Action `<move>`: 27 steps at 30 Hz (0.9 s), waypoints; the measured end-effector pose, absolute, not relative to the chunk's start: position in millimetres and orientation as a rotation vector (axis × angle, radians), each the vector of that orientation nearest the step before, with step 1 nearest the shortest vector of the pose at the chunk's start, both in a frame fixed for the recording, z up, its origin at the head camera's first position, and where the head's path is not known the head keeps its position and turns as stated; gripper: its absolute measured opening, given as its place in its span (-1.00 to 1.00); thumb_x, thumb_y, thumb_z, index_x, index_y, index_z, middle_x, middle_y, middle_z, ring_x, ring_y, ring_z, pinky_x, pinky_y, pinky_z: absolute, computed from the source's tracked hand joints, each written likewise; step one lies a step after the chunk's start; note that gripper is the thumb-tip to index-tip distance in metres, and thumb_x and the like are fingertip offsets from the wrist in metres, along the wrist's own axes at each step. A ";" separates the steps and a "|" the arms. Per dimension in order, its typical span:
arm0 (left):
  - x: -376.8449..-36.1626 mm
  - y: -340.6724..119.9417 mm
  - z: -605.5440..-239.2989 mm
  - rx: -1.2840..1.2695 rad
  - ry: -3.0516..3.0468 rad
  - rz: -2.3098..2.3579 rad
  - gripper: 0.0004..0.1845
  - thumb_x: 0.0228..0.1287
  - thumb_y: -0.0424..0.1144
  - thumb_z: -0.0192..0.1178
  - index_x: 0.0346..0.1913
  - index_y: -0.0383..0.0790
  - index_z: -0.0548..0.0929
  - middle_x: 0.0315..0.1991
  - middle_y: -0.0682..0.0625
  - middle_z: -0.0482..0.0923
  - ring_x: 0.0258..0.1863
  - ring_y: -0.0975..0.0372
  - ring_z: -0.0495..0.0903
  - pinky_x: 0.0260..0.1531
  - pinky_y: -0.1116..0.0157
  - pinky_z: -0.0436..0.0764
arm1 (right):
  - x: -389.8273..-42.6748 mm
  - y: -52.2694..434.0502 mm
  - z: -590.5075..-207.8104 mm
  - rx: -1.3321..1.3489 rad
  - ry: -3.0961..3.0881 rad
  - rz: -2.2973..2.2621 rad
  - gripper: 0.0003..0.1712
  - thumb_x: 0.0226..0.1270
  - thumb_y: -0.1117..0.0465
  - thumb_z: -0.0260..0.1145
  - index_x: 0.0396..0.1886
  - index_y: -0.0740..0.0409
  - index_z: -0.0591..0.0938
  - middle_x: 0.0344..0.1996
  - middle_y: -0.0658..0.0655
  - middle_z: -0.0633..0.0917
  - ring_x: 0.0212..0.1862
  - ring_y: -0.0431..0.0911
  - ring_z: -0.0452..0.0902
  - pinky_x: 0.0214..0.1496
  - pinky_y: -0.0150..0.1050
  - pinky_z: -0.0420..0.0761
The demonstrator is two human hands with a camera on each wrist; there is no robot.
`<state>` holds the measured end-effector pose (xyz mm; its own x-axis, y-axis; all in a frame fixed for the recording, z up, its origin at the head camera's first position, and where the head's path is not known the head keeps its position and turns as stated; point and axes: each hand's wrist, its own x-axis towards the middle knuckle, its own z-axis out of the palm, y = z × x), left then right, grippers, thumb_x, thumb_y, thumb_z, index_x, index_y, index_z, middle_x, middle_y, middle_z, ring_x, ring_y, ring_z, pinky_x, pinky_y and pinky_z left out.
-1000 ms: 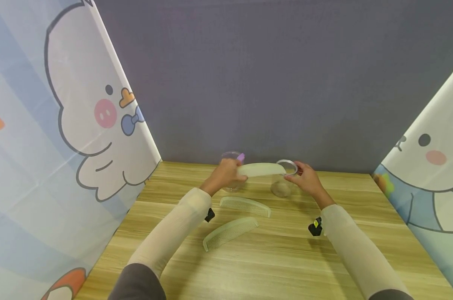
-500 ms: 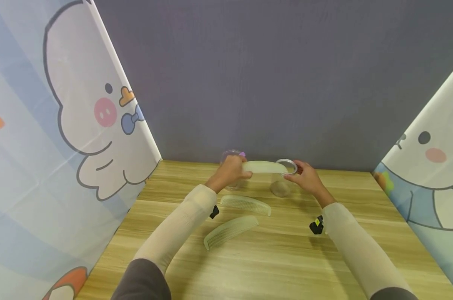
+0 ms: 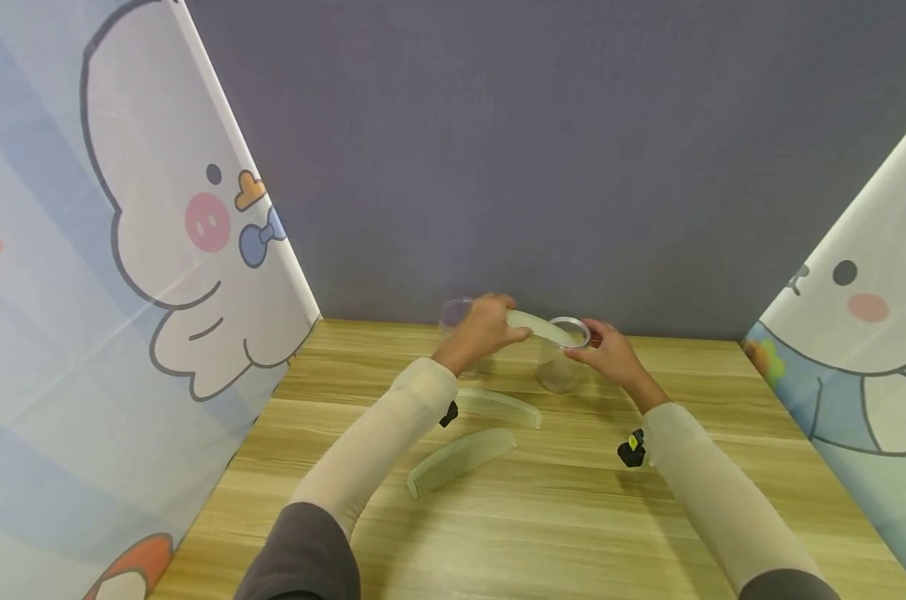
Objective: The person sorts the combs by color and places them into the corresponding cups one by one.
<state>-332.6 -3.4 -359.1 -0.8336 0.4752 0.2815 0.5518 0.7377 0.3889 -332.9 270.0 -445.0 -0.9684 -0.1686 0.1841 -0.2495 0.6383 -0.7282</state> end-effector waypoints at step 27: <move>-310.9 -35.1 -387.0 -0.961 -2.876 -0.702 -0.51 0.34 -0.15 0.37 0.21 -0.39 0.63 0.10 -0.21 0.71 0.10 0.05 0.70 0.14 0.19 0.68 | -334.0 272.3 -446.4 0.372 -2.771 1.281 -0.05 0.32 -0.03 0.47 0.51 0.38 0.28 0.32 0.47 0.42 0.33 0.39 0.45 0.30 0.23 0.56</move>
<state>-310.9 -35.1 -387.0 -0.8088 0.5640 0.1663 0.5772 0.7075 0.4077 -334.0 272.3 -446.4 -0.9686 -0.1901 0.1601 -0.2451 0.6241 -0.7419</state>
